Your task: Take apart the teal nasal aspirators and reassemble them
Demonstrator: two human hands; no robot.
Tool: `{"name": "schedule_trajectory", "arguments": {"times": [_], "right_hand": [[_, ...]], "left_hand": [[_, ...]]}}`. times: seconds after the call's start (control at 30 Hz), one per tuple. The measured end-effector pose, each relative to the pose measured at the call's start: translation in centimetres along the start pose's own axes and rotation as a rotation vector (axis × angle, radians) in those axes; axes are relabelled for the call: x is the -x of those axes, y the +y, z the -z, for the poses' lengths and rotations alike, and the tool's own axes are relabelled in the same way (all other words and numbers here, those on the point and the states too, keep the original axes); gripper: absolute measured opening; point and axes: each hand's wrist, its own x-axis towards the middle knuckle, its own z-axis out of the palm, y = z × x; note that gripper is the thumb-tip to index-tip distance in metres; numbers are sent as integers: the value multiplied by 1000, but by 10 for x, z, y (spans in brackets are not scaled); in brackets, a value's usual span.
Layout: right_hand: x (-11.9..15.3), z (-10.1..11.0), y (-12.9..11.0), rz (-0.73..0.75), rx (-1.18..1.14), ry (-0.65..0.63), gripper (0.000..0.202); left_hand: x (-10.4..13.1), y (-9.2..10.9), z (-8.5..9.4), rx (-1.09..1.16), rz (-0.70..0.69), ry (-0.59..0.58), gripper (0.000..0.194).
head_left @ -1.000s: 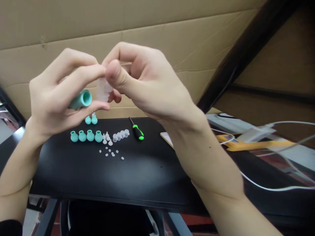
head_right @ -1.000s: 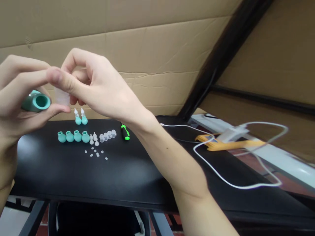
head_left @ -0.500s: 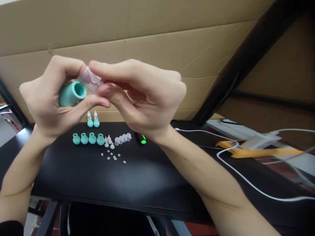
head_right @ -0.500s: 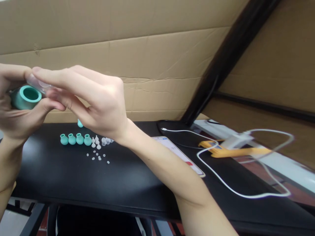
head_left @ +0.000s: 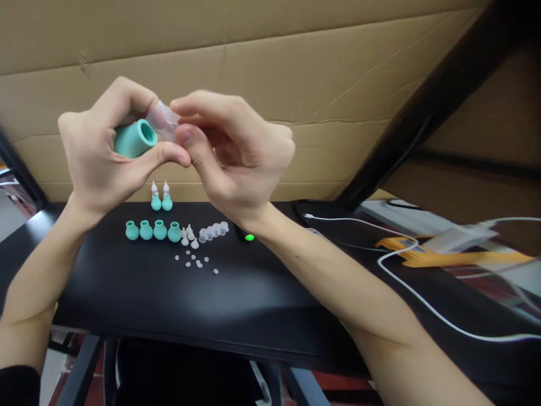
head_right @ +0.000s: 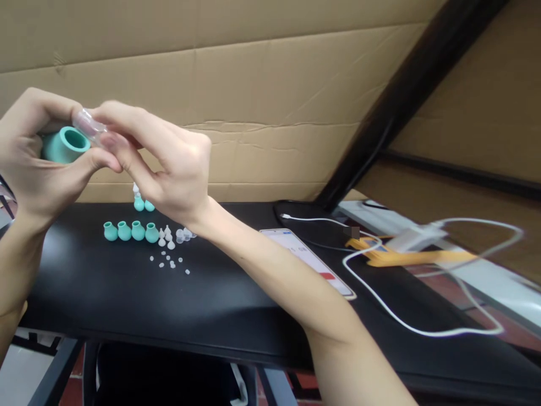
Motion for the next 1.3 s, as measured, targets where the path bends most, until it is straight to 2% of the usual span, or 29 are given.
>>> {"name": "schedule_trajectory", "arguments": {"times": [0.2, 0.4, 0.57, 0.67, 0.8, 0.93, 1.13, 1.3], "right_hand": [[-3, 2, 1, -9, -50, -40, 42], [0, 2, 8, -91, -122, -174, 46], [-2, 8, 14, -74, -96, -242, 46], [-4, 10, 18, -50, -61, -261, 50], [-4, 0, 24, 7, -122, -152, 55], [4, -15, 24, 19, -199, -5, 45], [16, -26, 17, -162, -175, 80, 42], [18, -28, 13, -304, -221, 71, 43]], "left_hand": [[0, -7, -2, 24, -38, -47, 35], [2, -15, 1, -8, -72, -160, 42], [5, -9, 4, -76, 58, -229, 37], [5, -13, 0, -20, 2, -222, 45], [5, -23, -7, 24, -43, -137, 43], [6, -24, -10, 61, -15, -55, 42], [10, -14, -12, 63, 157, -59, 44], [11, -14, -17, 128, 267, -77, 46]]}}
